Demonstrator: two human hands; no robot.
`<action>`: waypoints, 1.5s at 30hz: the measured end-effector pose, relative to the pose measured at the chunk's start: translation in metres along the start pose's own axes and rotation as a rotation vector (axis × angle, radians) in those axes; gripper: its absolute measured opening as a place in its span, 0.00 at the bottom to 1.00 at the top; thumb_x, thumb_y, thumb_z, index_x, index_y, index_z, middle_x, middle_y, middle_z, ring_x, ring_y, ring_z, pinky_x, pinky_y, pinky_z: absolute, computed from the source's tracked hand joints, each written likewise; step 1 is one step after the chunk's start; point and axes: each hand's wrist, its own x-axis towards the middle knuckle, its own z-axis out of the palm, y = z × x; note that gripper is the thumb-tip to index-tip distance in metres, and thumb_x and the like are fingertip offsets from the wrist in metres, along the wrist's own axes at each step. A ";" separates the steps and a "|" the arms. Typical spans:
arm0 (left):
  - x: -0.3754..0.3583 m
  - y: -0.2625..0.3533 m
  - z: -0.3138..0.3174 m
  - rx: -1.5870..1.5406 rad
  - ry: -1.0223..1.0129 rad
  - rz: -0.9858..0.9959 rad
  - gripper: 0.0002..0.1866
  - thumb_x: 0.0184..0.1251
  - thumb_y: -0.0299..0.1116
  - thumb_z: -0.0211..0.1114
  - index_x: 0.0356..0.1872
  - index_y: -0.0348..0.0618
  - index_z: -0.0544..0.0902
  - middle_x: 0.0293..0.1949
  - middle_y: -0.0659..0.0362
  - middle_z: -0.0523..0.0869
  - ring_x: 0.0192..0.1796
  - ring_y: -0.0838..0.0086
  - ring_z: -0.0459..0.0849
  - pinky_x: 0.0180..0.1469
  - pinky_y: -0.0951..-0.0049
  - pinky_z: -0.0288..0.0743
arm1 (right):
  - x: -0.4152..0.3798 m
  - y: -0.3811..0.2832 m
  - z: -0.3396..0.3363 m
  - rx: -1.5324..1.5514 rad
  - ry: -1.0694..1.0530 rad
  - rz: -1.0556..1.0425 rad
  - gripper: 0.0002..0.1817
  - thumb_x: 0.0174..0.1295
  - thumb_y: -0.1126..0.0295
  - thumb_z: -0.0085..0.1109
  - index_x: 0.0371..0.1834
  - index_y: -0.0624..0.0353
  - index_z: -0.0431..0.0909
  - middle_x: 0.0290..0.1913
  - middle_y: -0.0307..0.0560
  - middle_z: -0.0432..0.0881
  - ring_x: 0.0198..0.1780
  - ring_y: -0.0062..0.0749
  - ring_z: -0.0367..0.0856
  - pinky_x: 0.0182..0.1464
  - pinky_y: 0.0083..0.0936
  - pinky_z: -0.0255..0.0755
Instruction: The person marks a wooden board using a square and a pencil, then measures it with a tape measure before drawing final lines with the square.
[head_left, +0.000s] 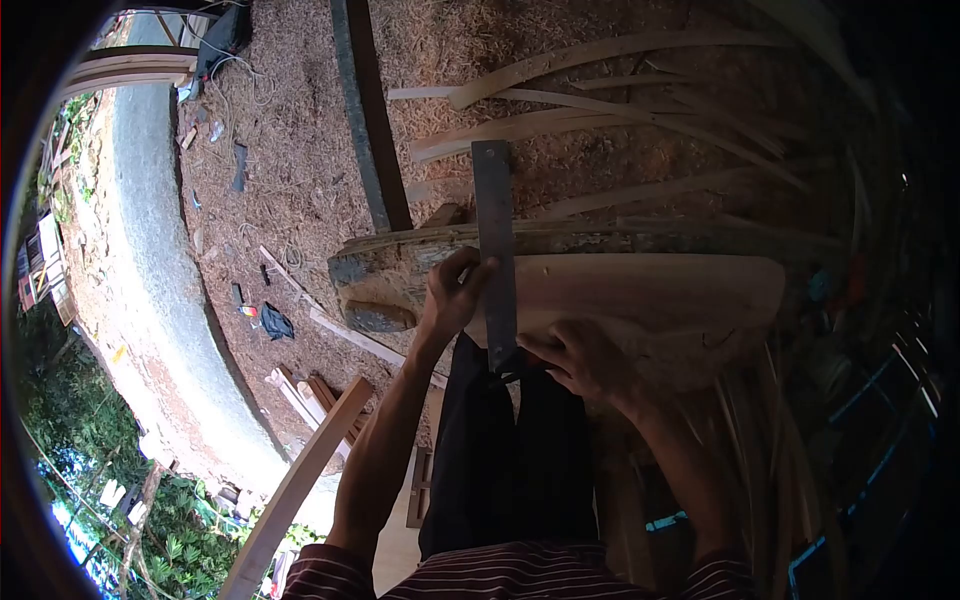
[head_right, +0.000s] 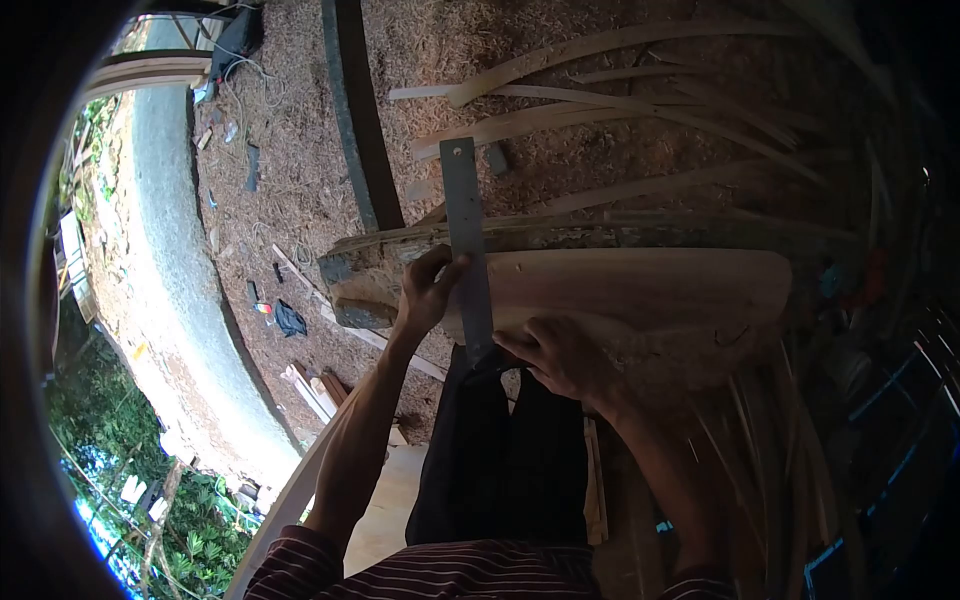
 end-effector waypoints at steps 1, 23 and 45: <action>-0.001 0.000 0.003 -0.060 0.013 -0.020 0.14 0.66 0.37 0.65 0.34 0.33 0.79 0.26 0.57 0.80 0.33 0.79 0.76 0.37 0.74 0.71 | 0.000 -0.001 -0.001 -0.002 0.008 0.009 0.43 0.54 0.67 0.68 0.73 0.39 0.57 0.44 0.42 0.66 0.46 0.33 0.73 0.55 0.35 0.74; -0.026 0.025 -0.022 0.788 -0.154 0.640 0.26 0.57 0.33 0.68 0.59 0.43 0.77 0.65 0.54 0.72 0.71 0.53 0.63 0.70 0.50 0.60 | 0.011 -0.016 -0.007 -0.001 0.070 0.127 0.40 0.58 0.72 0.63 0.74 0.41 0.57 0.47 0.46 0.72 0.46 0.39 0.77 0.51 0.41 0.74; -0.050 0.036 -0.021 0.753 -0.252 0.374 0.51 0.46 0.51 0.75 0.72 0.49 0.61 0.76 0.64 0.54 0.56 0.58 0.81 0.58 0.55 0.75 | 0.008 -0.019 -0.010 0.005 -0.002 0.149 0.53 0.43 0.69 0.74 0.75 0.40 0.53 0.56 0.52 0.69 0.53 0.50 0.75 0.57 0.43 0.72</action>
